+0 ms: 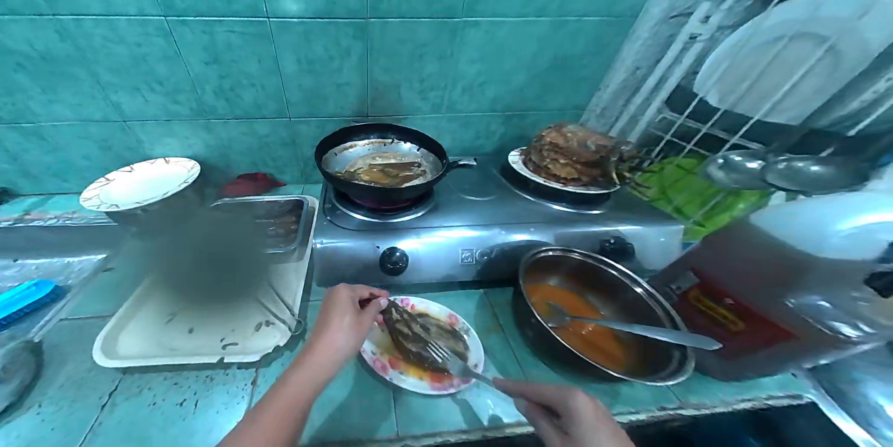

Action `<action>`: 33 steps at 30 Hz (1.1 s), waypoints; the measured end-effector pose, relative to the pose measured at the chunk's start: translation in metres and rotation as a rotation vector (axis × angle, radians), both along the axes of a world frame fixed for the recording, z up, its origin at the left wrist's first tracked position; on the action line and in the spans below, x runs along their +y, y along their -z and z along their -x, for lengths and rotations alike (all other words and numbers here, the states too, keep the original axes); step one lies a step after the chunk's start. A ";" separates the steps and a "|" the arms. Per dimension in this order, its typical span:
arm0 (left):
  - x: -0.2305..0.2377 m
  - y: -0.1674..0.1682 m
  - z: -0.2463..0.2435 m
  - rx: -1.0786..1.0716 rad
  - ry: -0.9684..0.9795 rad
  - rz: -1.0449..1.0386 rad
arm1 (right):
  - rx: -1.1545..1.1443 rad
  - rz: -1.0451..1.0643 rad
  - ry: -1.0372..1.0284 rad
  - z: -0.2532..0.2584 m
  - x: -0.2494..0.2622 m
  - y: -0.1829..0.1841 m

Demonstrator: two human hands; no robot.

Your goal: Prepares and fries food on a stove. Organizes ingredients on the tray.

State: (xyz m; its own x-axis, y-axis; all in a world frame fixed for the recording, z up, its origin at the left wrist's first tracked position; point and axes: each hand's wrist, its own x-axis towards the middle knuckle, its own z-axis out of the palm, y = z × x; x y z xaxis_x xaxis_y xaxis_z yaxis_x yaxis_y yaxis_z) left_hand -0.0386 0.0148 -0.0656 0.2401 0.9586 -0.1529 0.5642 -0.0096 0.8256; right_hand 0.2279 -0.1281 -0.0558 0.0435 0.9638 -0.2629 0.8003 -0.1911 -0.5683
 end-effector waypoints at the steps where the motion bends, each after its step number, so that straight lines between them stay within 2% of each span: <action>1: -0.001 -0.009 -0.005 0.009 0.026 -0.017 | 0.032 0.008 -0.012 -0.005 -0.002 0.004; 5: -0.007 -0.043 -0.026 0.049 0.131 -0.118 | 0.194 0.036 -0.078 -0.015 -0.003 0.024; 9: -0.013 -0.067 -0.039 0.052 0.226 -0.237 | 0.344 0.054 -0.023 -0.010 0.006 0.035; 14: -0.014 -0.067 -0.031 -0.025 0.377 -0.541 | 0.365 0.026 0.089 0.005 0.017 0.040; 16: -0.011 -0.064 -0.022 -0.069 0.416 -0.577 | 0.312 -0.037 0.143 0.011 0.019 0.040; 22: -0.002 -0.038 0.029 -0.207 0.483 -0.401 | 0.034 -0.160 0.195 0.025 0.012 0.033; 28: 0.010 0.025 0.053 -0.060 0.350 -0.168 | -0.243 -0.027 0.121 0.039 0.012 0.018; 33: 0.009 0.041 0.055 -0.046 0.264 -0.133 | -0.459 0.075 0.023 0.037 0.015 -0.016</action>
